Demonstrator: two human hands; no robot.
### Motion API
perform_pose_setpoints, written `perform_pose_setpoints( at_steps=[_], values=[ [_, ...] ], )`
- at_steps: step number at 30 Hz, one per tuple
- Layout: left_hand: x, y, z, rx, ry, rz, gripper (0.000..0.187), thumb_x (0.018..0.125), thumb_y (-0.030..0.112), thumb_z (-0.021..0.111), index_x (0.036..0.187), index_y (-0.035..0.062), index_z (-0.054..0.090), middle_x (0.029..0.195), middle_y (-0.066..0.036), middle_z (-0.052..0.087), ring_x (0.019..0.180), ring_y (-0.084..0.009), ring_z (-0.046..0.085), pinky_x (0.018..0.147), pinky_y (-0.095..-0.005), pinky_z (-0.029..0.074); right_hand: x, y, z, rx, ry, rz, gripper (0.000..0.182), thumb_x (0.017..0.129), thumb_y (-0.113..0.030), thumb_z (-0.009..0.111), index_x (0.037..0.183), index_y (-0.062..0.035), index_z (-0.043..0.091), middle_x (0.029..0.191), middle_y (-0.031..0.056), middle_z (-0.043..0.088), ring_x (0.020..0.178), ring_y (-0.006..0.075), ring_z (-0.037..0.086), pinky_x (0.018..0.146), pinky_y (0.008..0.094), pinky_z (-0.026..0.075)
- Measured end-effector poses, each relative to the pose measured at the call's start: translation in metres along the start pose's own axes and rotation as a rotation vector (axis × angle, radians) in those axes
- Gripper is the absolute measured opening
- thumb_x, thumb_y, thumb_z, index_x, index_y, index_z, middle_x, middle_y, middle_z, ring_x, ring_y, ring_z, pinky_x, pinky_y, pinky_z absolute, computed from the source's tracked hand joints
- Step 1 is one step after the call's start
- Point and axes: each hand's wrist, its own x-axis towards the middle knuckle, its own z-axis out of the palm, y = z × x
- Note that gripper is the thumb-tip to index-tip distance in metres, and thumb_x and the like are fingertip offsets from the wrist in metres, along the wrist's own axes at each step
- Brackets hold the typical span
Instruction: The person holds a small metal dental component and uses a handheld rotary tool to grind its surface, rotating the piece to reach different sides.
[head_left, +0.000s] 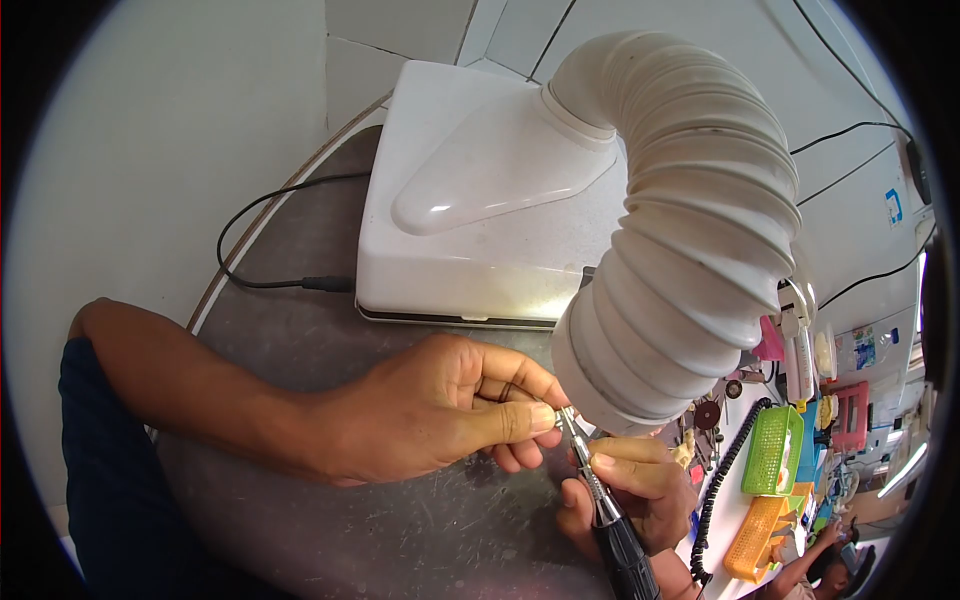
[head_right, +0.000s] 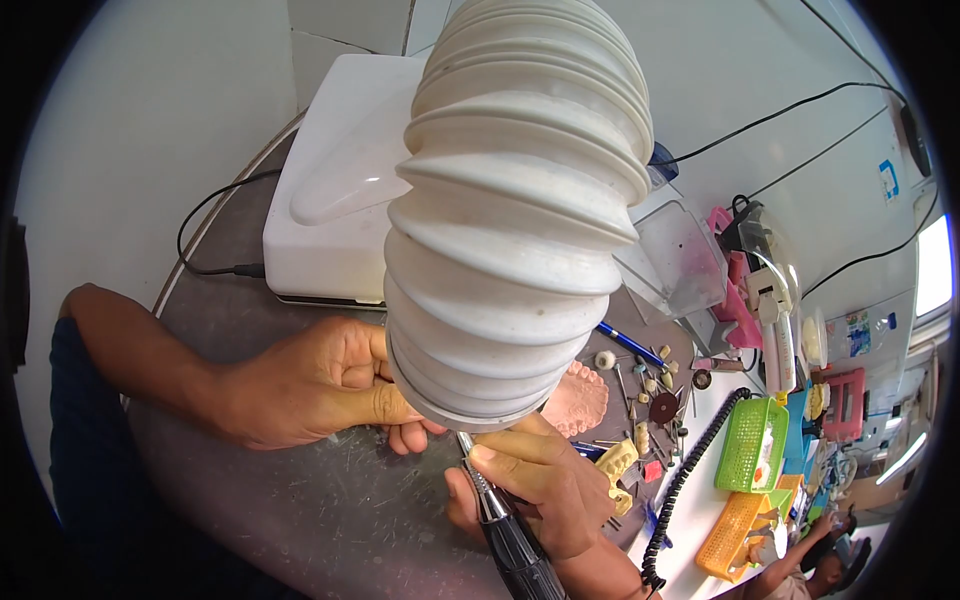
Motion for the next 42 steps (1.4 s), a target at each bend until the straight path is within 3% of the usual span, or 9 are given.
perform_pose_setpoints(
  at_steps=[5, 7, 10, 14, 20, 29, 35, 42],
  values=[
    [0.001, 0.0, 0.001, -0.021, 0.016, 0.027, 0.033, 0.092, 0.018, 0.058, 0.112, -0.0057, 0.052, 0.093, -0.009, 0.064, 0.081, -0.0114, 0.062, 0.075, -0.0238, 0.052, -0.005, -0.001, 0.001, -0.005, 0.067, 0.073, 0.033, 0.082, -0.013, 0.068, 0.102, -0.0014, 0.045, 0.085, 0.0141, 0.059, 0.07, 0.016, 0.058, 0.061, 0.0278, 0.047],
    [0.001, 0.0, 0.001, -0.028, 0.013, 0.032, 0.031, 0.09, 0.018, 0.061, 0.11, -0.0049, 0.052, 0.091, -0.009, 0.064, 0.081, -0.0114, 0.062, 0.074, -0.0238, 0.052, -0.005, 0.004, 0.004, 0.035, 0.199, 0.064, 0.038, 0.073, -0.008, 0.075, 0.102, -0.0013, 0.051, 0.084, 0.0156, 0.062, 0.072, 0.0224, 0.065, 0.06, 0.0264, 0.05],
    [0.001, 0.001, 0.003, -0.048, 0.007, 0.021, 0.03, 0.09, 0.017, 0.061, 0.108, -0.0046, 0.051, 0.091, -0.01, 0.064, 0.082, -0.0119, 0.063, 0.074, -0.0238, 0.052, 0.0, 0.006, 0.001, 0.063, 0.21, 0.047, 0.033, 0.075, -0.007, 0.073, 0.101, -0.0016, 0.054, 0.082, 0.0159, 0.062, 0.073, 0.0215, 0.064, 0.06, 0.0247, 0.049],
    [-0.001, 0.004, 0.007, -0.074, -0.005, -0.064, 0.027, 0.09, 0.015, 0.061, 0.107, -0.0046, 0.051, 0.093, -0.013, 0.065, 0.083, -0.0134, 0.064, 0.076, -0.0245, 0.053, -0.002, 0.008, -0.003, 0.077, 0.161, 0.077, 0.031, 0.075, -0.008, 0.075, 0.1, -0.002, 0.057, 0.08, 0.0137, 0.063, 0.069, 0.0202, 0.064, 0.058, 0.0246, 0.049],
    [-0.001, 0.002, 0.01, -0.05, -0.022, -0.087, 0.022, 0.092, 0.013, 0.058, 0.103, -0.0055, 0.051, 0.096, -0.017, 0.065, 0.087, -0.0164, 0.066, 0.079, -0.026, 0.055, 0.002, 0.003, -0.001, 0.084, 0.106, 0.105, 0.042, 0.066, -0.012, 0.084, 0.1, -0.008, 0.061, 0.079, 0.009, 0.063, 0.06, 0.0162, 0.061, 0.048, 0.0241, 0.046],
    [0.0, -0.001, 0.014, -0.019, 0.015, -0.027, 0.02, 0.093, 0.012, 0.055, 0.1, -0.0066, 0.051, 0.097, -0.017, 0.065, 0.088, -0.0175, 0.066, 0.08, -0.0264, 0.055, 0.004, 0.004, -0.001, 0.116, 0.094, 0.102, 0.04, 0.067, -0.006, 0.082, 0.1, -0.0074, 0.06, 0.078, 0.0103, 0.062, 0.06, 0.0168, 0.062, 0.049, 0.0254, 0.047],
    [-0.001, 0.005, 0.014, 0.019, -0.021, -0.029, 0.021, 0.093, 0.011, 0.055, 0.104, -0.0065, 0.052, 0.099, -0.016, 0.065, 0.091, -0.0161, 0.065, 0.082, -0.0256, 0.054, 0.005, 0.006, -0.001, 0.107, 0.088, 0.062, 0.041, 0.067, -0.004, 0.082, 0.1, -0.005, 0.058, 0.078, 0.0111, 0.063, 0.061, 0.0172, 0.062, 0.048, 0.0254, 0.047],
    [0.003, -0.008, 0.017, -0.014, 0.044, 0.122, 0.019, 0.088, 0.006, 0.061, 0.104, -0.0031, 0.055, 0.095, -0.009, 0.063, 0.088, -0.0107, 0.06, 0.083, -0.024, 0.05, 0.007, 0.006, 0.001, 0.037, 0.119, 0.064, 0.038, 0.065, -0.001, 0.081, 0.097, -0.0032, 0.059, 0.077, 0.0119, 0.062, 0.059, 0.0173, 0.061, 0.047, 0.0251, 0.046]
  ],
)
